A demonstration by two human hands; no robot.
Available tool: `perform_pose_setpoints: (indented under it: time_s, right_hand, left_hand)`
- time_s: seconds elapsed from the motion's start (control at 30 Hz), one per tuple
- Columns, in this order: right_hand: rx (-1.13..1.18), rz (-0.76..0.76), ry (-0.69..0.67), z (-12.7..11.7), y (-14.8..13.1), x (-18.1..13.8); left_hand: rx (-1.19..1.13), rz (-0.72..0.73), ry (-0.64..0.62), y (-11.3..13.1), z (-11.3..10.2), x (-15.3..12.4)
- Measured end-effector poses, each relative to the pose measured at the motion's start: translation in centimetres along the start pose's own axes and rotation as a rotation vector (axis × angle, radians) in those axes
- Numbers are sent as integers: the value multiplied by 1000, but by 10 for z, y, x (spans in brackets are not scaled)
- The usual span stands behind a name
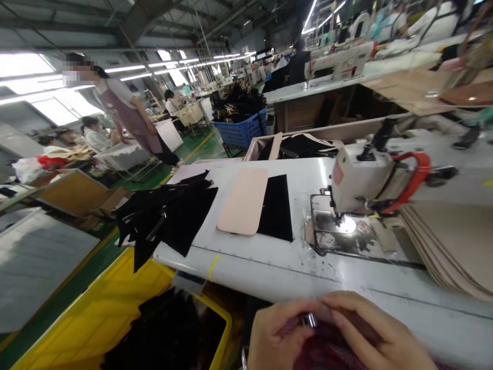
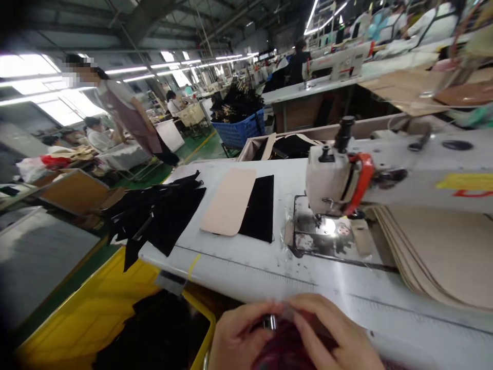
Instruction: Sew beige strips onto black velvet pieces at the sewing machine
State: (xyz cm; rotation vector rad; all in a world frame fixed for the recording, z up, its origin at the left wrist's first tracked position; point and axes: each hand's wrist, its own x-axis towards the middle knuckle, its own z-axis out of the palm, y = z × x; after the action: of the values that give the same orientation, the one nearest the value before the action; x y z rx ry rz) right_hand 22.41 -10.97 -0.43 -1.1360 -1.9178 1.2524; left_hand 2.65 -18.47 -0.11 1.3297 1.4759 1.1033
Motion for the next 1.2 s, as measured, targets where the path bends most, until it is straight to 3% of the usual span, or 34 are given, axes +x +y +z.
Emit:
perform_pose_setpoints:
  time_s: [0.1, 0.2, 0.3, 0.53, 0.67, 0.8, 1.0, 1.1, 1.2]
  right_hand:
    - [422, 173, -117, 11, -31, -5]
    - [712, 190, -94, 14, -40, -9]
    - [825, 201, -10, 9, -37, -15]
    - [1028, 271, 59, -3, -37, -24]
    - [1214, 309, 12, -7, -41, -25]
    - [1244, 299, -20, -12, -40, -23]
    - [1357, 377, 20, -19, -30, -21]
    - [1383, 402, 85, -16, -21, -22]
    - [1260, 362, 120, -22, -6, -20]
  left_hand:
    - [171, 316, 179, 24, 4, 10]
    - [338, 498, 167, 42, 12, 16]
    - [446, 565, 146, 48, 21, 17]
    - [457, 601, -135, 56, 20, 24]
    - [414, 590, -149, 66, 22, 34]
    - [464, 618, -197, 75, 31, 43]
    - [417, 504, -216, 82, 40, 53]
    - [343, 449, -227, 79, 44, 59]
    - [215, 395, -248, 62, 49, 72]
